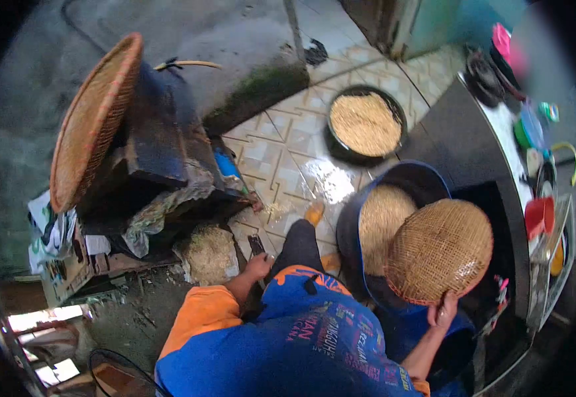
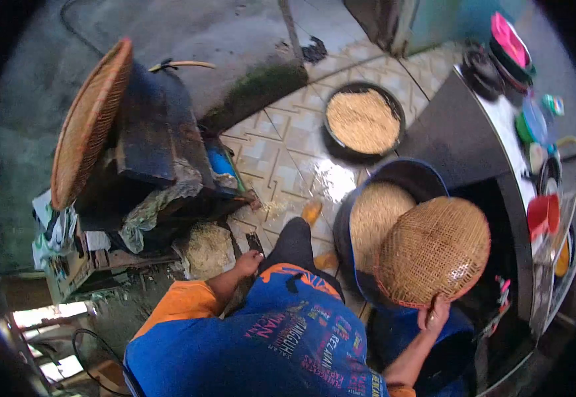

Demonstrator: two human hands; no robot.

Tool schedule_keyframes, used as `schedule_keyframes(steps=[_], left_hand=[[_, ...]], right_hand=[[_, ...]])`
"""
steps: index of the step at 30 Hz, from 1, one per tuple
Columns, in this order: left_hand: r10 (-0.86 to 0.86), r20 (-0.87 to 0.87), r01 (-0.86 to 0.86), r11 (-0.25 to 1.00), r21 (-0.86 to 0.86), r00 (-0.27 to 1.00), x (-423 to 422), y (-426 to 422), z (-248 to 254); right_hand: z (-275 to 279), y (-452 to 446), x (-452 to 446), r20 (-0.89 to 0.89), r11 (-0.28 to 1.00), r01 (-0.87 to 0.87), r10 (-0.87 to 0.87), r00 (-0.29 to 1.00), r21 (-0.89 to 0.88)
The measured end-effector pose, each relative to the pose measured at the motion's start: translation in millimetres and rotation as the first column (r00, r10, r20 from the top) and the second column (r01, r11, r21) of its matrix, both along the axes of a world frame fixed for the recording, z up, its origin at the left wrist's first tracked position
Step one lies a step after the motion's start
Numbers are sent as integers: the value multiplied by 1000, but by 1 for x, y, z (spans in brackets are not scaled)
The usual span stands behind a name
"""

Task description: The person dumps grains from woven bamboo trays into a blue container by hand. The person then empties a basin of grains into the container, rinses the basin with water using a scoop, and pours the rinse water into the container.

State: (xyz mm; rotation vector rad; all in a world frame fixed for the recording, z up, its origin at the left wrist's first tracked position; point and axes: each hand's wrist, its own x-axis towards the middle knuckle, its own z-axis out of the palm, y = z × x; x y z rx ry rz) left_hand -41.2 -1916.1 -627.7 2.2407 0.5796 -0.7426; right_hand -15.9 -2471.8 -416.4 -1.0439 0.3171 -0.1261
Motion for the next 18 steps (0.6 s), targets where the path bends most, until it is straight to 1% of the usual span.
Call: schedule_keyframes(steps=[1,2,3,4,6,7,8,9,10,11,12,13,15,17,18], left_hand=[[30,24,-30,1000,6,999,2,-1,-1],[35,51,-33,999,-33,998,6,-3,-2],[39,76,-34,997,-73,996,12,-5,-1],[66,98,-59,996,-71,993,19,-7,7],[65,141,-41,984,-172,988,32,-12,42],[100,154,-70,980,-186,983,35,-11,36],[118,172,-85,979,-186,978,37,-10,31],[95,192,-63,984,-168,977,40,-8,28],[69,213,-38,989,-146,975,46,-3,25],[77,145,-58,990,-132,987,51,0,23],[87,155,-67,989,-129,984,53,3,20],[104,169,-81,987,-137,980,56,6,20],[126,182,-101,985,-141,975,61,11,21],[165,153,-141,977,-158,974,72,15,29],[180,133,-157,974,-166,975,73,17,29]], right_hand=[[15,-1,22,0,988,-71,72,997,-139],[33,-2,45,-8,951,-133,136,991,-279],[74,23,68,-18,872,-156,167,986,-465],[119,59,91,17,771,-232,301,954,-594],[181,108,130,-65,618,-399,490,869,-677],[208,132,151,-46,613,-398,507,861,-682],[234,157,170,-43,382,-385,662,749,-840],[253,181,189,-83,135,-301,785,614,-944],[265,203,206,-23,178,-306,832,554,-935],[278,226,221,35,217,-319,870,491,-923],[301,260,233,88,143,-104,905,416,-984],[328,299,242,122,85,125,935,332,-989],[360,364,252,190,124,255,949,251,-959],[381,430,263,350,313,377,936,32,-872],[388,458,268,330,295,429,944,8,-854]])
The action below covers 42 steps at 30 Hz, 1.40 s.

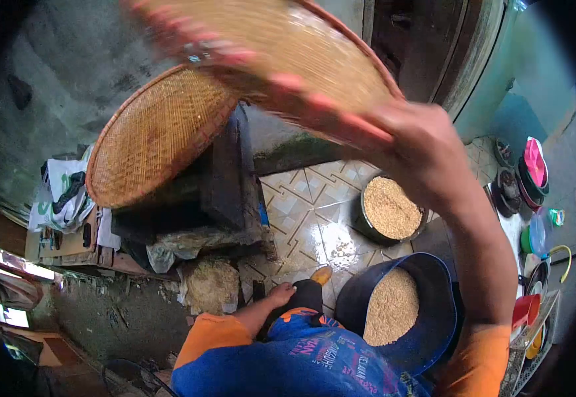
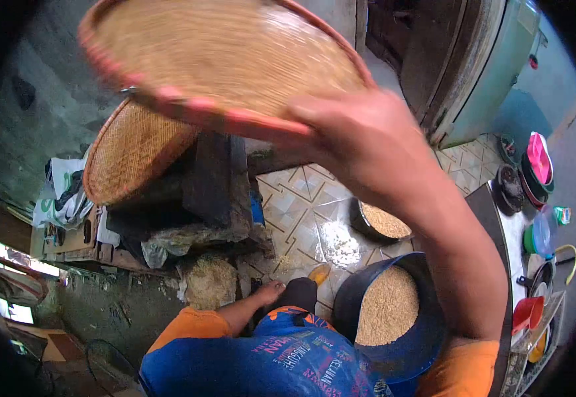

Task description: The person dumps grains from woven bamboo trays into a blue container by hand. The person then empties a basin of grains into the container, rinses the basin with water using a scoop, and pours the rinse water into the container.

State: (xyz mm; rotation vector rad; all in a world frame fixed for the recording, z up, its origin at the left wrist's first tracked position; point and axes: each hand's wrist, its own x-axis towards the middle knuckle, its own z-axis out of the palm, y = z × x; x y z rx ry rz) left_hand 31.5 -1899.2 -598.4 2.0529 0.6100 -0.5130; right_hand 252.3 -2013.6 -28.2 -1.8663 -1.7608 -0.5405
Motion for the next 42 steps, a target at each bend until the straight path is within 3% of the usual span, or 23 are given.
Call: schedule_keyframes(steps=[1,4,6,7,8,9,11,14,16,18,21,22,24,25,28,29,31,34,35,36,38,41,42], left_hand=[[-20,78,22,1000,-19,997,2,5,-43],[26,60,-20,995,-97,998,15,15,-52],[-23,16,24,997,-80,1000,41,22,-1],[-7,27,9,997,-72,1000,53,25,6],[9,29,-7,998,-69,1000,52,23,6],[-24,17,25,997,-75,1000,59,26,-2],[-343,93,329,934,138,935,71,32,-33],[-283,-3,282,959,-22,959,107,26,-22],[-320,70,320,947,0,945,121,23,-18],[-346,222,341,938,62,912,132,20,-15],[-370,443,335,929,158,816,143,19,-11],[-379,446,347,925,155,811,141,20,-10],[-221,215,251,960,-122,951,138,24,-7],[-213,95,221,972,-77,972,134,21,29],[-219,137,224,975,-16,966,118,28,8],[-221,95,224,974,-28,971,114,29,15],[-221,77,223,974,-25,972,109,29,40],[-226,-11,227,973,35,974,112,30,55],[-230,-15,231,973,30,973,116,33,44],[-233,-17,233,972,22,972,122,33,44],[-276,-25,277,959,58,961,137,33,40],[-233,-20,233,972,13,972,171,30,12],[-240,-19,240,971,9,971,185,20,30]], right_hand=[[7,27,5,65,1000,1,1,998,-21],[10,107,12,246,996,-58,42,968,60],[6,150,14,284,991,-118,97,954,58],[16,160,4,277,992,-42,73,958,-117],[12,176,1,251,984,-63,103,963,-165],[5,188,1,305,979,-116,163,938,-166],[-6,204,1,352,971,-128,195,915,-203],[-30,218,5,351,983,-120,162,922,-140],[-39,216,10,263,964,-105,170,950,-245],[-55,205,19,192,952,-200,157,969,231],[-67,161,32,56,943,-189,181,982,273],[-75,140,35,-49,944,-161,182,982,290],[-105,83,41,-262,970,-31,95,960,240],[-126,49,39,-367,985,57,7,930,164],[-219,-54,30,-621,940,285,-338,707,-187],[-274,-88,26,-606,914,347,-401,687,-211],[-327,-150,3,-637,801,400,-598,487,-446],[-392,-222,-31,-705,712,459,-672,226,-532],[-404,-237,-43,-725,673,485,-680,108,-559],[-410,-248,-53,-729,669,491,-677,94,-558],[-424,-267,-69,-756,588,548,-641,-133,-595],[-454,-281,-85,-804,573,607,-560,-201,-551],[-462,-285,-85,-798,546,619,-551,-243,-565]])
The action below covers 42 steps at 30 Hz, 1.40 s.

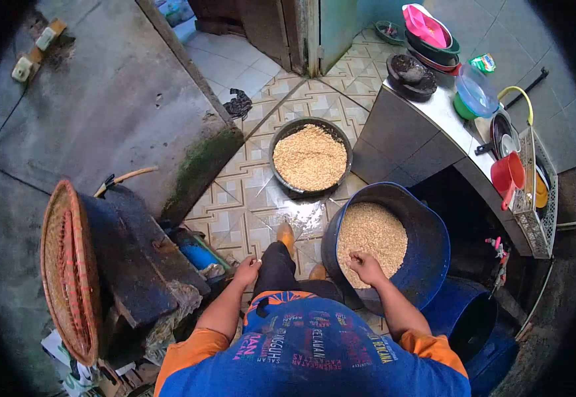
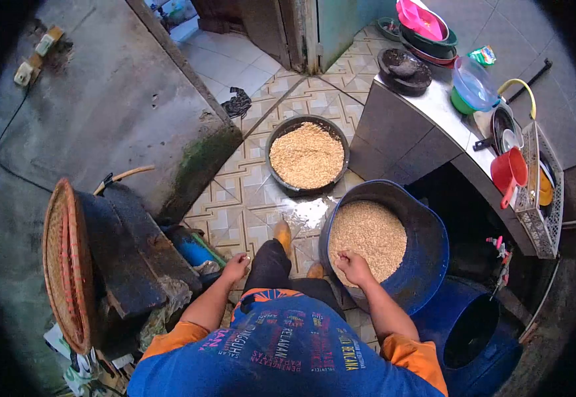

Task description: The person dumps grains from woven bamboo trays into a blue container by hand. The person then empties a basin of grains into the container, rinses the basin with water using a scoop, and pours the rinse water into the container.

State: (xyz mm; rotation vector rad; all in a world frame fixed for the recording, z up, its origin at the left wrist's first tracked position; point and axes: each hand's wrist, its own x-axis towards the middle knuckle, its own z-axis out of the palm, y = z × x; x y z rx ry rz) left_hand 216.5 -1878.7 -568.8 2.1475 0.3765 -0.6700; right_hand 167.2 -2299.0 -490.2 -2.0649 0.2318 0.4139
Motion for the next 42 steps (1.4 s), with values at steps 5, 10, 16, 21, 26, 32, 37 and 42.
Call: schedule_keyframes(steps=[5,10,16,21,26,32,37,42], left_hand=[[-26,21,27,999,-47,999,67,-15,1],[-89,26,90,994,-67,996,156,-1,-53],[-80,-148,67,994,-87,986,251,29,-67],[-98,-109,93,994,-55,989,315,54,-70],[-154,-120,155,988,4,981,352,65,-90],[17,-297,-53,992,-115,955,382,40,-92],[91,-244,-164,941,-297,965,388,35,-216],[86,-320,-179,944,-276,944,420,2,-293]], right_hand=[[-24,8,13,-118,988,142,-135,984,54],[-26,31,63,-138,983,181,-180,974,-4],[-12,65,139,-325,942,333,-327,887,-39],[-30,72,202,-305,948,316,-310,900,-30],[-79,57,254,-317,957,275,-289,903,-89],[-178,26,325,-333,890,409,-455,826,-202],[-265,-26,383,-337,873,260,-411,847,-412],[-352,-78,416,-304,726,645,-687,660,-238]])
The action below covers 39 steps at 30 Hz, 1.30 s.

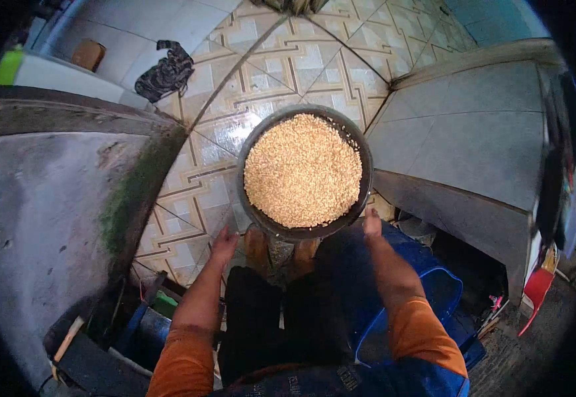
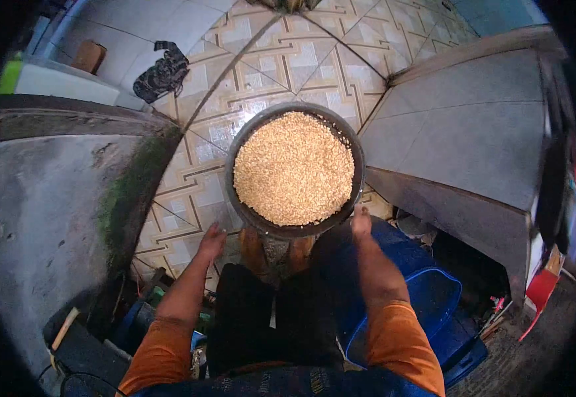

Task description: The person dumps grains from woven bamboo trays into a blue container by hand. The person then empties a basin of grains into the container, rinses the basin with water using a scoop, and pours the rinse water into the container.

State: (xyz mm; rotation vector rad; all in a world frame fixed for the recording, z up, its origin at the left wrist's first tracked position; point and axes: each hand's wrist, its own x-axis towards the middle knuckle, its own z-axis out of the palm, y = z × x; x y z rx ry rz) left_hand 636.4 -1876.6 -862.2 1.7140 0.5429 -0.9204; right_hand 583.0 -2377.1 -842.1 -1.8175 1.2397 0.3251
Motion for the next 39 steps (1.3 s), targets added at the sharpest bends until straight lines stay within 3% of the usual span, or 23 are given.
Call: schedule_keyframes(steps=[2,4,5,7,8,10,11,14,17,18,20,24,26,30,32,34,36,37,38,39], left_hand=[[-16,-7,17,999,34,1000,17,-17,-19],[-63,123,42,985,170,990,42,-42,-3],[-65,108,45,984,175,992,58,-55,8],[149,66,-149,989,2,987,80,-78,9],[144,55,-144,989,5,988,82,-78,-5],[240,158,-218,965,-146,958,83,-75,-33],[198,128,-187,978,-91,972,90,-75,-25],[276,128,-245,946,-213,953,90,-77,-28],[340,103,-296,906,-304,935,91,-81,-29],[341,112,-293,905,-309,933,87,-77,-39],[297,210,-254,944,-209,931,85,-74,-55],[337,169,-291,924,-246,926,98,-83,-20],[272,245,-234,957,-173,931,99,-86,-18],[242,198,-249,969,8,950,119,-112,48],[253,94,-262,959,107,963,144,-118,71],[235,175,-258,959,117,956,164,-136,88],[281,189,-308,943,127,941,188,-162,113],[344,182,-365,925,101,921,195,-173,123],[315,181,-337,936,102,932,197,-171,126],[248,159,-279,937,210,955,194,-165,127]], right_hand=[[-14,-18,20,74,993,84,-90,993,77],[-11,-17,47,105,983,141,-153,983,116],[-6,-13,61,146,967,200,-223,964,155],[-5,-14,89,76,959,261,-270,960,114],[-6,-16,98,41,947,314,-316,948,64],[-36,-33,95,109,953,299,-303,947,55],[-55,-46,90,187,960,276,-280,942,49],[-107,-85,67,156,990,140,-140,978,10],[-31,-30,95,166,959,243,-266,950,146],[-34,-33,93,177,960,240,-264,948,146],[-47,-38,89,192,987,111,-87,977,-118],[-55,-43,80,279,971,236,-234,931,29],[-46,-38,85,140,906,365,-398,906,214],[-38,-37,90,194,875,394,-454,870,281],[-32,-38,99,-5,869,460,-467,884,182],[-51,-42,110,47,822,557,-565,824,121],[-47,-49,120,-39,838,524,-525,850,152],[-42,-55,126,-177,835,527,-501,847,157],[-30,-52,133,-178,818,553,-527,831,157],[-17,-52,145,-243,862,494,-458,855,116]])
